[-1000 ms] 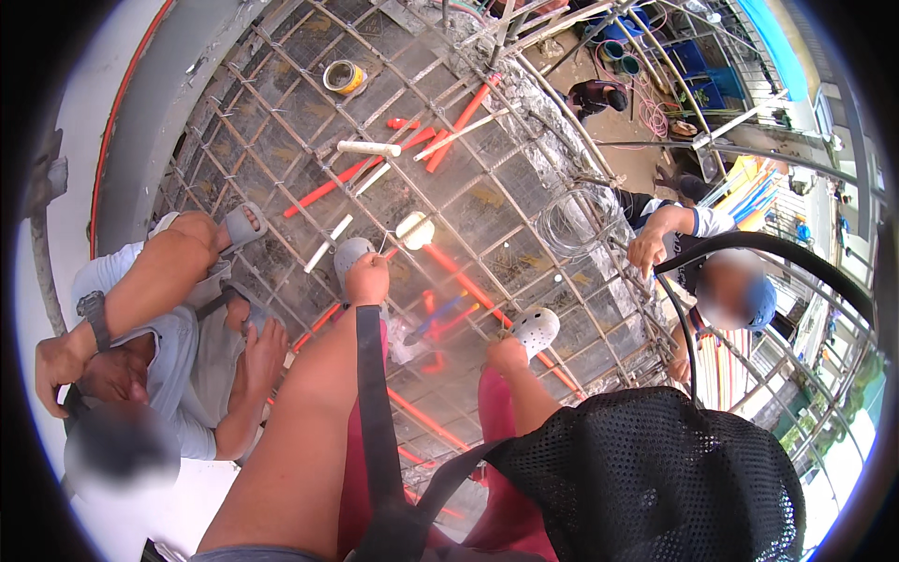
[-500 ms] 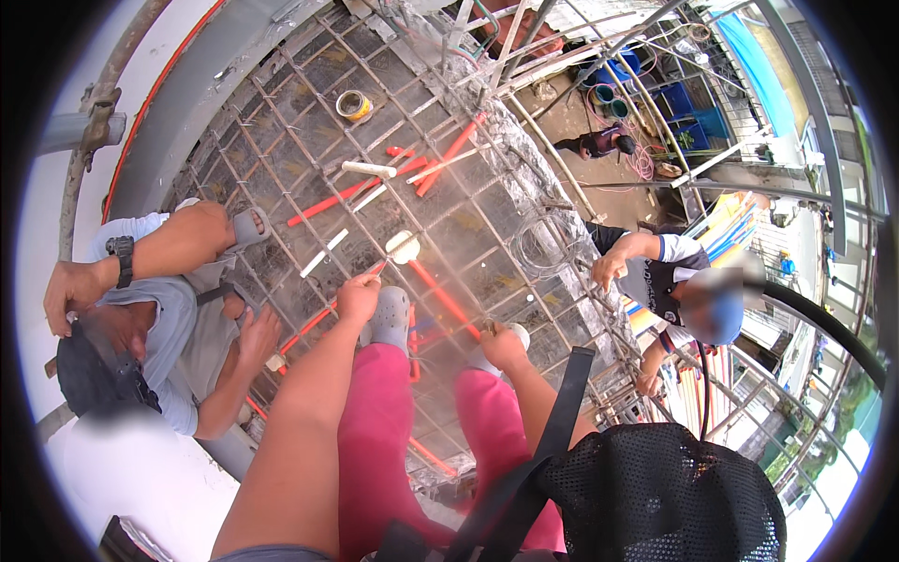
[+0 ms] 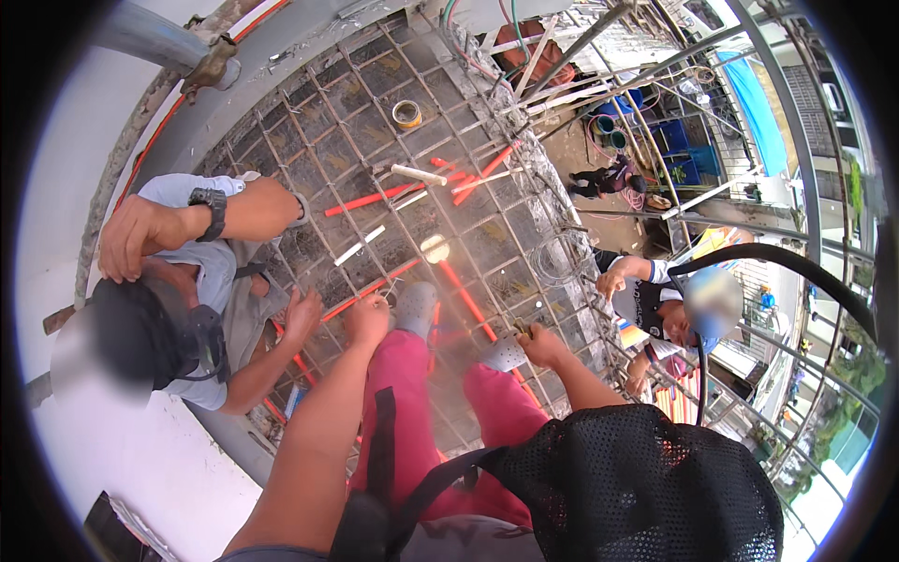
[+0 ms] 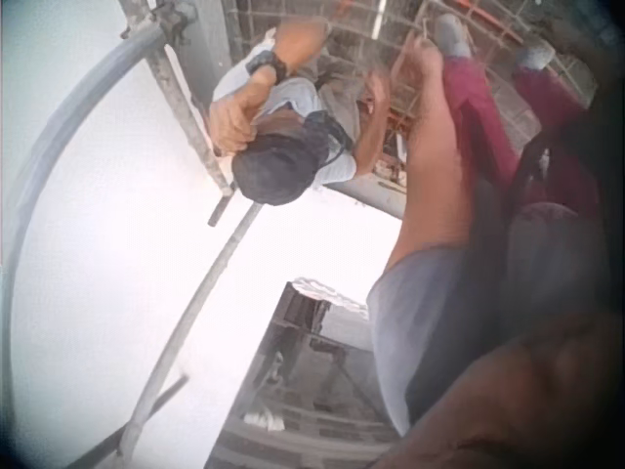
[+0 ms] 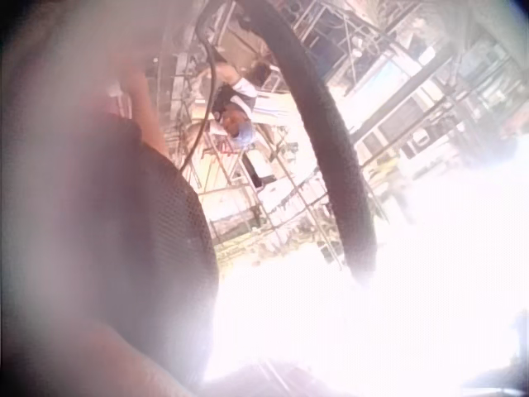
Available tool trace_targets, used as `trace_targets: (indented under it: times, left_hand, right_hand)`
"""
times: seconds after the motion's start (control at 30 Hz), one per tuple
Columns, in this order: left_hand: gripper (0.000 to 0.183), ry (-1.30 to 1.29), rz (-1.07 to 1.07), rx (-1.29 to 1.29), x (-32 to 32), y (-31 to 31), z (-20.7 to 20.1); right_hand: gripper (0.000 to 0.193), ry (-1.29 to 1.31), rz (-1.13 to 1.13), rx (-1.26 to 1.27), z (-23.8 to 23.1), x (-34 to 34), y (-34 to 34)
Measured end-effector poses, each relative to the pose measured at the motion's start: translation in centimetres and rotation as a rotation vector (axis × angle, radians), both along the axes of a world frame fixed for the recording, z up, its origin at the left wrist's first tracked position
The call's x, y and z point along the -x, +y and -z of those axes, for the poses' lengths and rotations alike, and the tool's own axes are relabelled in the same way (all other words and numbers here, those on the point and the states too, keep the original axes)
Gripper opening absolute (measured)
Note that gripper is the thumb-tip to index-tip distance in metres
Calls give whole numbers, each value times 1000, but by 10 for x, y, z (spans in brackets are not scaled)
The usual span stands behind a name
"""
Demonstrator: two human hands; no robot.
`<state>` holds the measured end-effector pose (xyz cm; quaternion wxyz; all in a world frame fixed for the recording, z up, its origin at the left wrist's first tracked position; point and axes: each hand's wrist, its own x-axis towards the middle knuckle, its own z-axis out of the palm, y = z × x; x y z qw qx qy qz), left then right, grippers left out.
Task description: The person retrieves a plastic bag from a bag, then handles red and blue electrical conduits and small metal connectors. They strip the ends of the conduits and insert metal connectors, working alongside another person on a metal grid floor.
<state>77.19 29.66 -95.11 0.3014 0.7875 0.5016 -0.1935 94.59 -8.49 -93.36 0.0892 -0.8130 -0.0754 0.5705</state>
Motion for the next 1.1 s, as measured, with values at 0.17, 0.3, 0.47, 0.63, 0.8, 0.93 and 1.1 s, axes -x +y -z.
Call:
trace_targets:
  times: [0.17,0.3,0.47,0.63,0.8,0.93,1.1]
  left_hand:
    - [25,-88,28,8,81,24,-176]
    - [24,-3,35,13,103,38,-173]
    - [27,-8,77,102,102,68,-43]
    - [27,-86,41,184,101,95,96]
    - [30,-114,1,166,95,84,242]
    - [34,-105,-75,193,82,49,329]
    - [32,-32,-42,138,38,-4,332]
  right_hand:
    - [55,28,109,65,-180,20,-49]
    - [55,-66,-46,171,-210,45,-11]
    - [43,-150,-227,197,-62,66,111]
    - [31,-215,-259,39,159,106,187]
    - [34,-347,-532,-46,367,131,202]
    - [30,-397,-610,-60,446,132,160]
    - [25,-225,-695,-146,439,100,101]
